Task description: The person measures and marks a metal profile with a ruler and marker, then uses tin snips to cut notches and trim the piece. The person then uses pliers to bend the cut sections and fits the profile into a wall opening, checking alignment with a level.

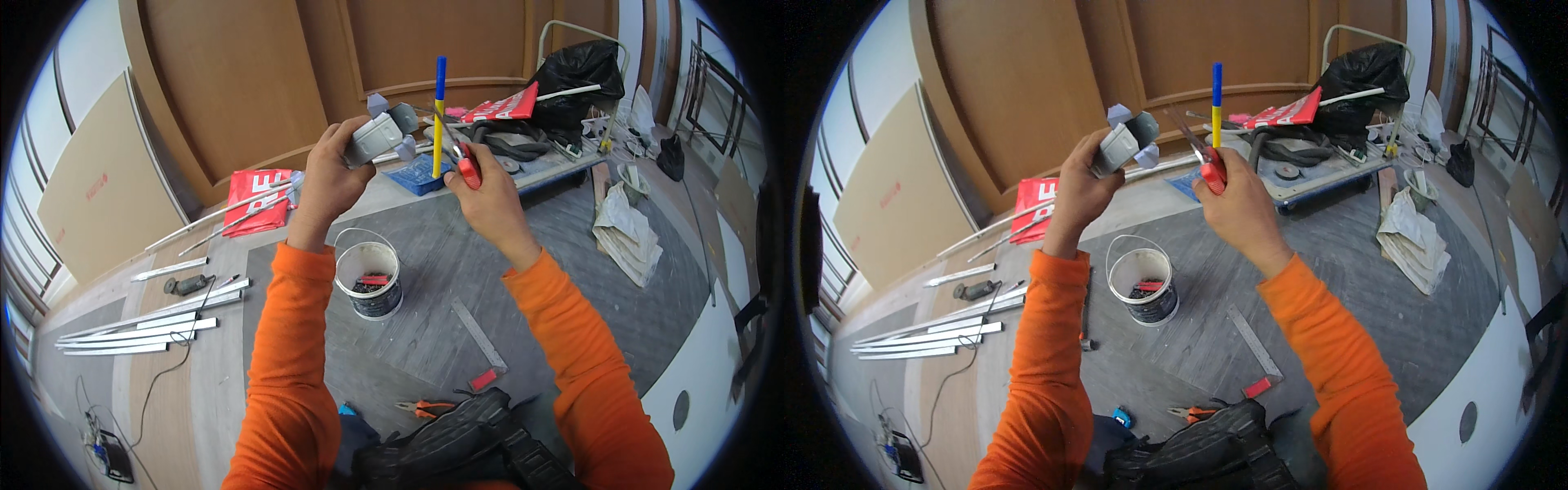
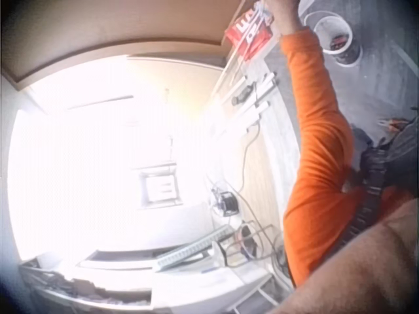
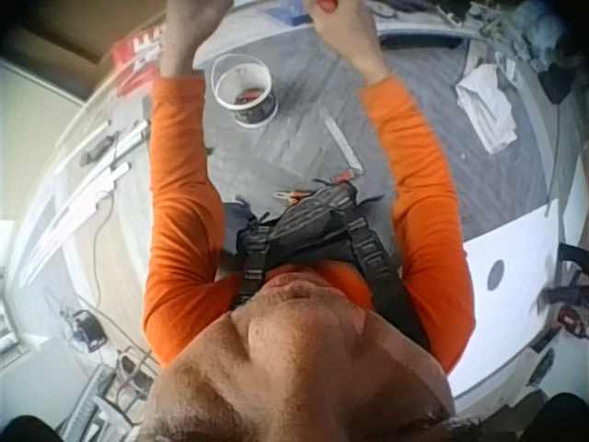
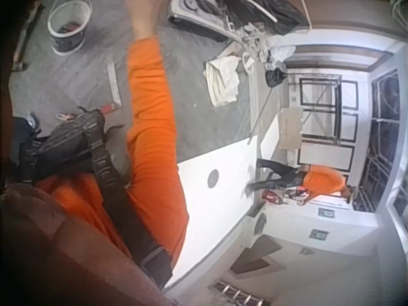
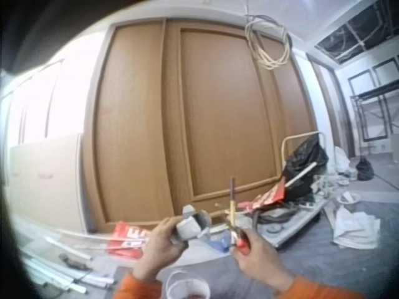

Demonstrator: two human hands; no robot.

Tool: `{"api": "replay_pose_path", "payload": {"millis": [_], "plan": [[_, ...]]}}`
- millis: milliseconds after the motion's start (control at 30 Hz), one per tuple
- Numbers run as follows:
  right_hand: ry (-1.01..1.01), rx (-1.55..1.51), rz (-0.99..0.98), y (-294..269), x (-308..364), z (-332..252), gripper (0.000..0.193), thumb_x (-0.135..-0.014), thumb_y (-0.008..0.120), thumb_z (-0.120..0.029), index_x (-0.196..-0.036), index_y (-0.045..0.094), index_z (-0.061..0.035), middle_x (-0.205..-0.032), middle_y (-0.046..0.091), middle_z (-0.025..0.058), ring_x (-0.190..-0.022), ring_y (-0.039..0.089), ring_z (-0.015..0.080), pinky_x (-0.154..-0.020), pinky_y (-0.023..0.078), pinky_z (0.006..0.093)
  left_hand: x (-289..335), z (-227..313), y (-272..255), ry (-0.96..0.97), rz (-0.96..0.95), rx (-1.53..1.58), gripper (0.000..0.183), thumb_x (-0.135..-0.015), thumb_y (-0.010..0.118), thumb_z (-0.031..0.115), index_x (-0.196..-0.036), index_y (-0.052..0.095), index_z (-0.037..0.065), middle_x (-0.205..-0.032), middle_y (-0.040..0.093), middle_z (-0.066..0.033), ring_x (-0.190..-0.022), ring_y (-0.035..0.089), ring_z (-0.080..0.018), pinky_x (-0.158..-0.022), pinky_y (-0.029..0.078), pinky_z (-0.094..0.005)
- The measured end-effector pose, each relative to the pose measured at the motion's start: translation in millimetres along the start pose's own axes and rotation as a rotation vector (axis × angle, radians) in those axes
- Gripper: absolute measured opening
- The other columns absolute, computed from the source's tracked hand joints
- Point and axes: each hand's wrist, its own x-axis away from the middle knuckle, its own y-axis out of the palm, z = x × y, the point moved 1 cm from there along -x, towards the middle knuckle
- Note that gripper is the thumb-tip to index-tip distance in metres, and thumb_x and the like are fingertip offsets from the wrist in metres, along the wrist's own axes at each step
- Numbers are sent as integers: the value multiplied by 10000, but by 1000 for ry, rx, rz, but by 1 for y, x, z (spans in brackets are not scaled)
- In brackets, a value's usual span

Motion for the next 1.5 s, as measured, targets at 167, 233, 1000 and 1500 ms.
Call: {"api": "replay_pose_path", "payload": {"millis": [167,233,1000,1500], "plan": [[-61,67,43,0,5,-8,475,-907,706,-219,-1309,577,0,-1219,649,206,-1130,652,392,-956,518,454,-1,11,10,44,15,4,627,-684,728,-24,-1297,652,84,-1149,671,-146,-1068,666,-345,-938,528,-405],[-81,39,50,-1,5,-8,485,-909,705,-216,-1316,567,8,-1220,648,205,-1139,648,388,-964,515,453,-2,14,13,57,25,6,649,-669,736,-28,-1300,657,102,-1142,666,-144,-1054,666,-352,-919,538,-414],[-4,-127,-1,1,3,-4,533,-890,682,-152,-1344,534,85,-1263,628,271,-1185,629,413,-1026,489,445,-3,29,14,-3,59,-22,620,-718,759,1,-1327,650,45,-1172,681,-144,-1095,677,-296,-966,517,-370],[-107,-121,100,3,1,3,488,-894,679,-145,-1303,543,84,-1221,623,264,-1149,628,421,-999,492,456,-1,39,24,-42,-61,83,601,-740,801,53,-1321,655,15,-1149,703,-139,-1068,682,-235,-953,516,-339]]}}
